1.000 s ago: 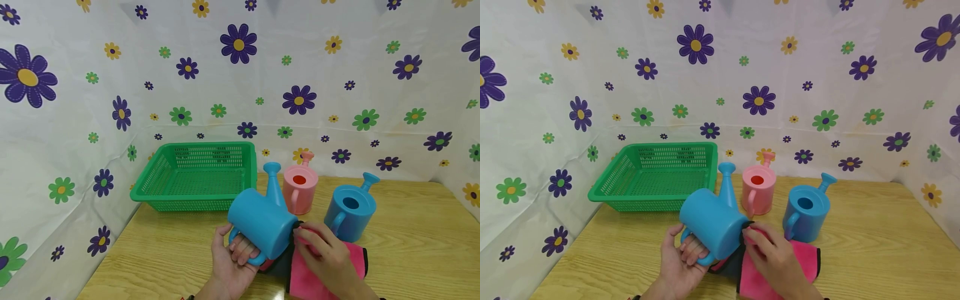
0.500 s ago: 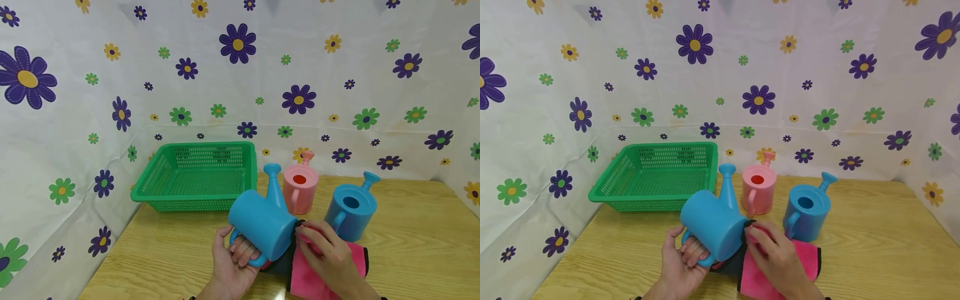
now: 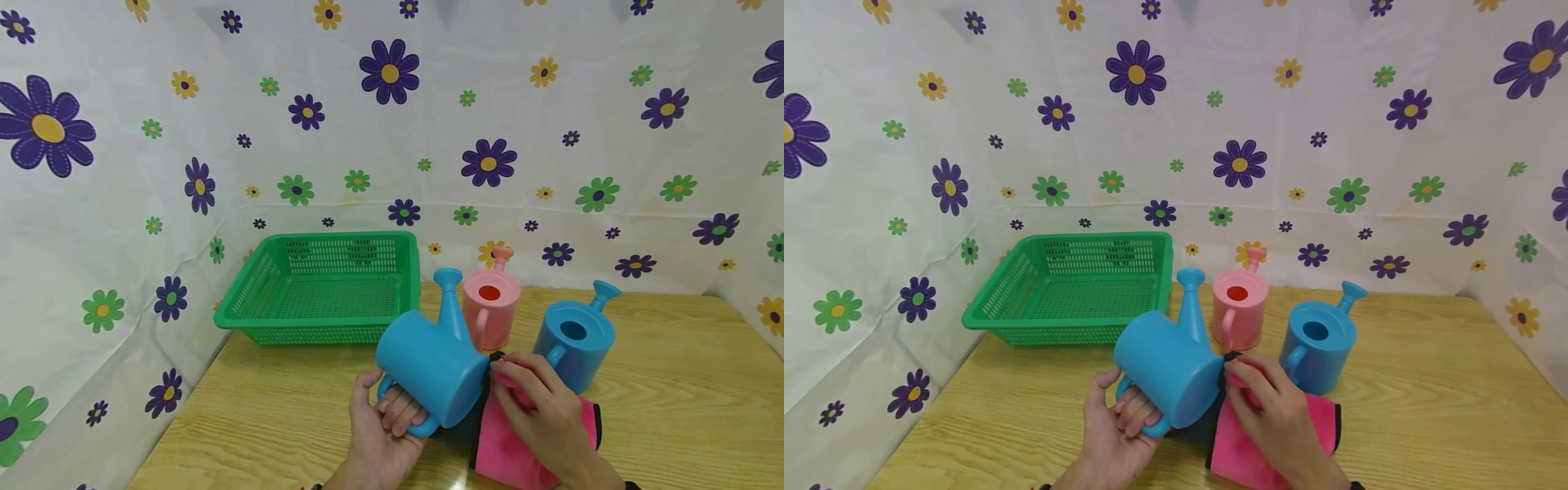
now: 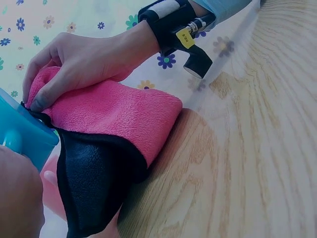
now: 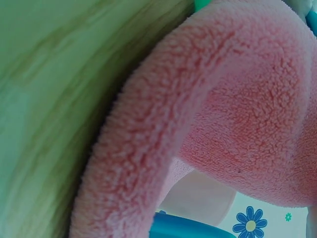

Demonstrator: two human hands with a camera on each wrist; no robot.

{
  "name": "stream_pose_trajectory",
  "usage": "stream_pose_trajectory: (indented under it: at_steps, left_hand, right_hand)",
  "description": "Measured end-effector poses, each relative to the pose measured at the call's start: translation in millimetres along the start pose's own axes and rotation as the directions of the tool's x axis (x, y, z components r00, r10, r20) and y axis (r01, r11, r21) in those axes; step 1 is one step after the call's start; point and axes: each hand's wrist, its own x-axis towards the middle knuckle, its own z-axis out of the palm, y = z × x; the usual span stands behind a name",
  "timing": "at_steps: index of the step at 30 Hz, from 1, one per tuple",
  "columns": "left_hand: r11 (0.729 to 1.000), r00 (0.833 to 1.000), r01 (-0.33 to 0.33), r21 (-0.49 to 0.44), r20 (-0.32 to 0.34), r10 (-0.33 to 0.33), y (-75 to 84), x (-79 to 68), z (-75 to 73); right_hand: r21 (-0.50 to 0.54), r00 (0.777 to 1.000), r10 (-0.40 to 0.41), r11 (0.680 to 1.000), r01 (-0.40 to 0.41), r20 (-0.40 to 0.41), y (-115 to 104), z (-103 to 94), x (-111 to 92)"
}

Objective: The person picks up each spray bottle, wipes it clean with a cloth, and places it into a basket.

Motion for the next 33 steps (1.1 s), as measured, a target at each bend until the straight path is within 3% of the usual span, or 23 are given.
stream_pose_trajectory:
  at_steps: [8,13,23,33]
  left_hand:
    - [1.0,1.0,-0.017,-0.018,-0.014,0.017,-0.2,0.5,0.1]
    - [0.999,0.999,-0.037,-0.034,-0.029,0.036,0.7,0.3,2.5]
    - [0.996,0.999,-0.033,-0.08,-0.027,0.031,3.8,-0.6,5.9]
    - [0.996,0.999,-0.037,-0.081,-0.011,0.036,5.8,0.1,8.1]
  right_hand:
    - [0.033,1.0,0.013,0.999,-0.013,0.014,-1.5,0.8,-1.1]
    - [0.089,0.999,-0.029,0.996,0.025,0.041,-5.2,3.4,-1.1]
    - [0.139,0.99,-0.053,0.99,0.035,0.13,-12.0,7.1,-6.8]
    - [0.247,0.97,-0.151,0.964,0.101,0.191,-18.3,10.3,-4.9]
